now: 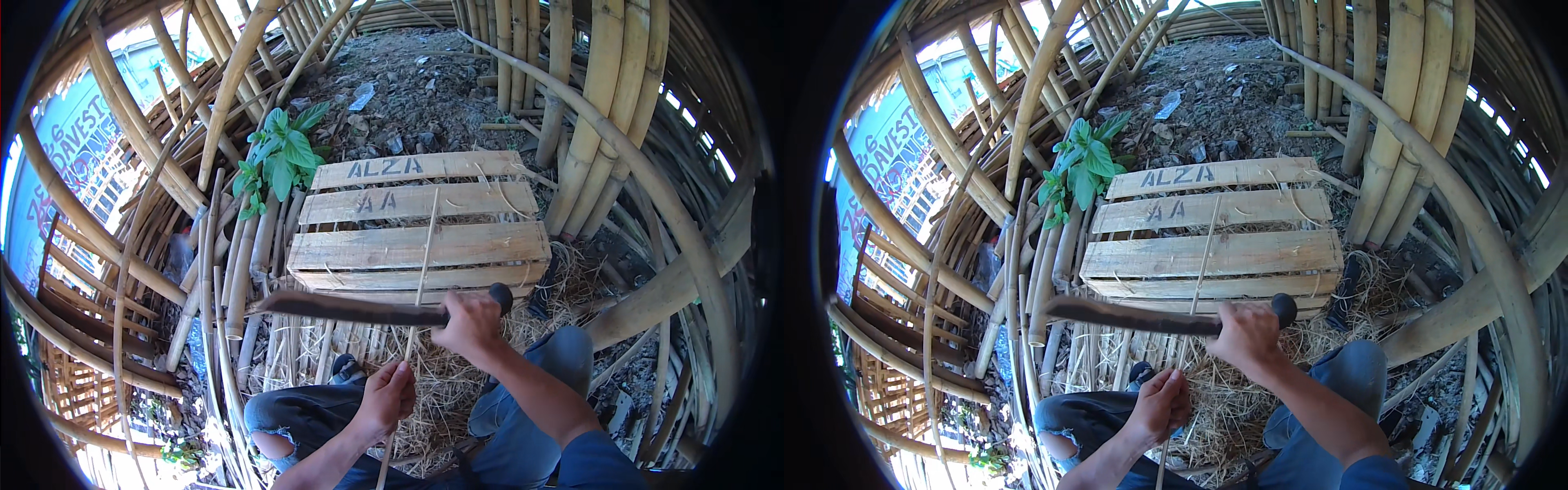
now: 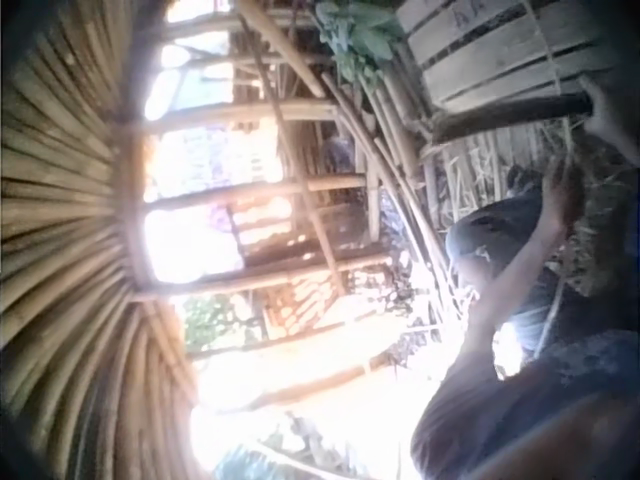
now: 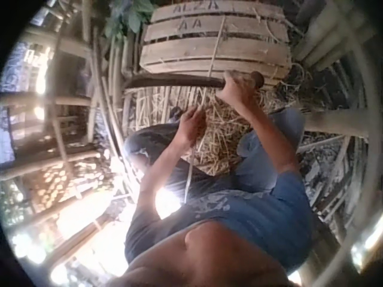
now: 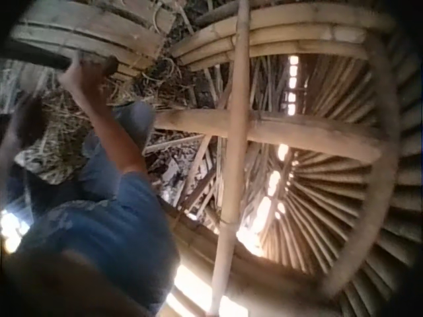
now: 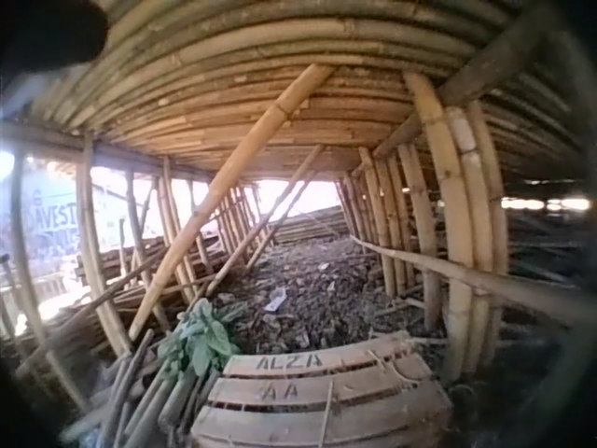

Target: The person shaves a thin bamboo strip by scraping and peeling fibers along its length with a machete over a wooden crate.

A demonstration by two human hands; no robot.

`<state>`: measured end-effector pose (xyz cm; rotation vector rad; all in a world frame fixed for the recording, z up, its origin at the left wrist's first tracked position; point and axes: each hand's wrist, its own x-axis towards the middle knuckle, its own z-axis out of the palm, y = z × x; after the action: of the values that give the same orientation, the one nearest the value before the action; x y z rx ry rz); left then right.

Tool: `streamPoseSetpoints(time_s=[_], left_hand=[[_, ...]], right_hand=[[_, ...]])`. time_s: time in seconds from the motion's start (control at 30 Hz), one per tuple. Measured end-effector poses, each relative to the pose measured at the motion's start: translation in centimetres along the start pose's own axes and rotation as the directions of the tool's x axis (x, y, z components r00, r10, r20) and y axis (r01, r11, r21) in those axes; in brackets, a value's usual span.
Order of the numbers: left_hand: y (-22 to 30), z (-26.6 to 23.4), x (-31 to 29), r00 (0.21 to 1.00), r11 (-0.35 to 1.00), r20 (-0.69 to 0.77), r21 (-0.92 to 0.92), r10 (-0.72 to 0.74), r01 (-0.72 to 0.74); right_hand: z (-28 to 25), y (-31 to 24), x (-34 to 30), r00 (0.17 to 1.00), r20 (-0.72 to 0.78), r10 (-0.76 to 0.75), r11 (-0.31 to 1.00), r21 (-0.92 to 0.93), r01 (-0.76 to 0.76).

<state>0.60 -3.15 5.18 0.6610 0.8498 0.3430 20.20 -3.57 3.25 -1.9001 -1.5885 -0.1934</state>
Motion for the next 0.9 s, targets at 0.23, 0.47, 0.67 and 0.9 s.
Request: streamPoseSetpoints(time_s=[0.23,0.47,0.67,0.9], left_hand=[[0.0,0.4,-1.0,0.997,0.995,-0.037,0.067,0.072,-0.07],[-0.6,0.0,-0.8,0.997,0.994,-0.018,0.081,0.071,-0.07],[-1.1,0.2,-1.8,0.996,0.991,-0.008,0.1,0.089,-0.088],[-0.7,0.4,-1.7,0.996,0.986,-0.048,0.155,0.069,-0.06]], right_hand=[[-0.6,1.5,1.1,0.997,-0.002,0.077,0.997,-0.027,-0.077],[-1.0,1.5,0.6,0.997,-0.047,0.06,0.996,-0.062,-0.063],[-1.5,1.6,0.7,0.995,-0.057,-0.085,0.993,-0.087,0.08],[-1.0,2.7,1.3,0.98,-0.075,0.183,0.974,-0.119,-0.191]])
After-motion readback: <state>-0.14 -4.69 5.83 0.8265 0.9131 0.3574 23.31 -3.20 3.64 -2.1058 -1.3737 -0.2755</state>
